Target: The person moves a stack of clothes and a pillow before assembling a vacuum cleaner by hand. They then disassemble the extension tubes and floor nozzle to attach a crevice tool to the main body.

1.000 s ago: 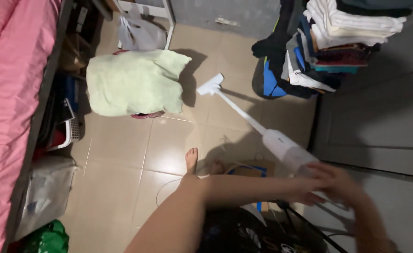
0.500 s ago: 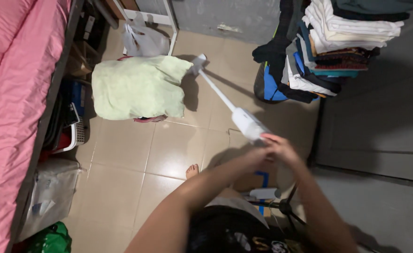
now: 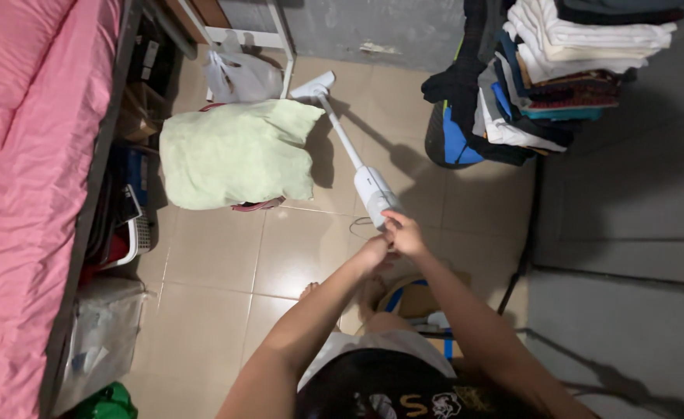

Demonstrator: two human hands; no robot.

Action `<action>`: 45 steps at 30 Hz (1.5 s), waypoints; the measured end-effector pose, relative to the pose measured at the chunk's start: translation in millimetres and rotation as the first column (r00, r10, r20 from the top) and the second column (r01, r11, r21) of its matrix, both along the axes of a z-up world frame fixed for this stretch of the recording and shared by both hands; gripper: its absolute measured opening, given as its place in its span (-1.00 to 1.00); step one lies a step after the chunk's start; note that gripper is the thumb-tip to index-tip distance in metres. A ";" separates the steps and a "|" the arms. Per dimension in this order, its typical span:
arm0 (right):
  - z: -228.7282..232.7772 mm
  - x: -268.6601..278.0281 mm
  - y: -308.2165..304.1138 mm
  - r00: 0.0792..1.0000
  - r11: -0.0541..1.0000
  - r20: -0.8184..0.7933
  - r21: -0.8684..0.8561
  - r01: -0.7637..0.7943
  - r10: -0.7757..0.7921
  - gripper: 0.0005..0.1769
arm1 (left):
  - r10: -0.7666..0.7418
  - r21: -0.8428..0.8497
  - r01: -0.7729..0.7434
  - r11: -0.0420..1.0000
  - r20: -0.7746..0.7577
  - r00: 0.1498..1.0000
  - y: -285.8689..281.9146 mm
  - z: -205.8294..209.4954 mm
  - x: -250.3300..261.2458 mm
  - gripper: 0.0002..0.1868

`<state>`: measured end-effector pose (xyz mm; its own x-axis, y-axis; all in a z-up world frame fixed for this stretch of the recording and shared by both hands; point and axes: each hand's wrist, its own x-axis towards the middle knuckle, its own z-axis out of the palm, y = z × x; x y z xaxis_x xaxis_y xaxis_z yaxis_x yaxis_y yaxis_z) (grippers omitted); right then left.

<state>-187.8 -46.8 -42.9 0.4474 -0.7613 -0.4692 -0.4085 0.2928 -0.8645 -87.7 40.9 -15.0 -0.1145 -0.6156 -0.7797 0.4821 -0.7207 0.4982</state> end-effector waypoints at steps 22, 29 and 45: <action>210.8 0.4 325.8 0.859 0.926 -0.450 0.158 0.344 -0.243 -0.54 | -0.886 -0.364 0.829 0.425 -0.352 0.300 210.4 91.3 46.5 -0.47; 147.7 75.5 250.3 0.825 0.952 -0.479 -0.092 0.293 -0.300 -0.63 | -0.552 -0.260 0.532 0.806 -0.006 0.834 175.3 20.2 79.1 -0.71; 15.5 164.0 85.1 0.879 0.850 -0.077 -0.308 0.427 -0.470 -0.67 | -0.022 -0.337 0.072 0.939 0.149 0.989 38.4 -16.1 163.2 -0.55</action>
<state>-23.8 38.3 -27.4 -0.0309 -0.9690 -0.2452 -0.4160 0.2355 -0.8783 75.6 79.3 -31.1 -0.0540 -0.8435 -0.5345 0.3590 -0.5159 0.7778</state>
